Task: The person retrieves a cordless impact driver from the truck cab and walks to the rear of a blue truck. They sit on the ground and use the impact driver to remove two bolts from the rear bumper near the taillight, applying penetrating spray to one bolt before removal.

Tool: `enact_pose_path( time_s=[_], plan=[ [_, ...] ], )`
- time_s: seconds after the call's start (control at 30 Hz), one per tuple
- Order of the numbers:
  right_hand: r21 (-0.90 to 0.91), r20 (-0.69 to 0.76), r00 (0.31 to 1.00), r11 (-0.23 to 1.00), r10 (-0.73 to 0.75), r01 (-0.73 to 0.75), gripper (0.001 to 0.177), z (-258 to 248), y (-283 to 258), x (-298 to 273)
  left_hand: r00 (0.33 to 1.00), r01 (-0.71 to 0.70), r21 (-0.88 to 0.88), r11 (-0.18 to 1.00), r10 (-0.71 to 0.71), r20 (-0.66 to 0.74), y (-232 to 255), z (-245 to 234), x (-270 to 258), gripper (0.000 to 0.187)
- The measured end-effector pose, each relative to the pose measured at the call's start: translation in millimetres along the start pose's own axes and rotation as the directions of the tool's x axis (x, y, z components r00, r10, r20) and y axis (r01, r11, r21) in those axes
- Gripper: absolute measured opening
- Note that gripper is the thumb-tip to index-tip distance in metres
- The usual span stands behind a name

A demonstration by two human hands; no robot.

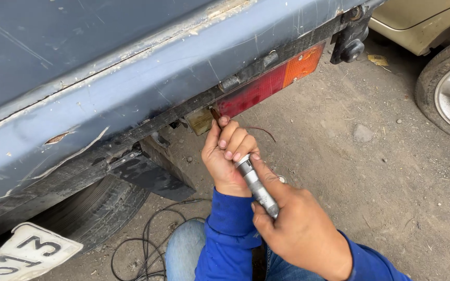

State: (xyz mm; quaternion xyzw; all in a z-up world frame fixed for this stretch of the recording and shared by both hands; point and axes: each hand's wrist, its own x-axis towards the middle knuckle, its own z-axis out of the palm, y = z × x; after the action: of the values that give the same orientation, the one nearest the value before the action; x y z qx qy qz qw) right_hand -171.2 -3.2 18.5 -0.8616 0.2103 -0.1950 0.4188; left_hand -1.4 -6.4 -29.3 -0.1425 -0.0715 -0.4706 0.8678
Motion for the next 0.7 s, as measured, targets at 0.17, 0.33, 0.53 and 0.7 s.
enact_pose_path(
  time_s=[0.17, 0.33, 0.53, 0.7],
  plan=[
    [0.204, 0.028, 0.991, 0.969, 0.134, -0.137, 0.083, 7.9, 5.1, -1.6, 1.0, 0.014, 0.075, 0.997, -0.013, -0.02, 5.4, 10.7, 2.6, 0.017],
    [0.797, 0.301, 0.949, -0.522, -0.093, -0.304, 0.019, 28.4, 29.1, -7.6, 0.831, -0.001, 0.634, 0.773, 0.353, -0.429, -4.8, 33.0, 10.4, 0.024],
    [0.317, 0.025, 1.0, 0.948, -0.017, 0.009, 0.083, -4.1, 10.2, 3.0, 0.974, -0.036, 0.289, 0.957, 0.098, -0.204, 4.8, 12.0, 3.9, 0.019],
    [-0.3, 0.137, 0.99, 0.954, 0.042, 0.001, 0.087, -15.7, -18.4, 5.0, 0.985, 0.095, -0.26, 0.961, -0.053, 0.164, -3.5, -5.8, 5.2, 0.02]
  ],
)
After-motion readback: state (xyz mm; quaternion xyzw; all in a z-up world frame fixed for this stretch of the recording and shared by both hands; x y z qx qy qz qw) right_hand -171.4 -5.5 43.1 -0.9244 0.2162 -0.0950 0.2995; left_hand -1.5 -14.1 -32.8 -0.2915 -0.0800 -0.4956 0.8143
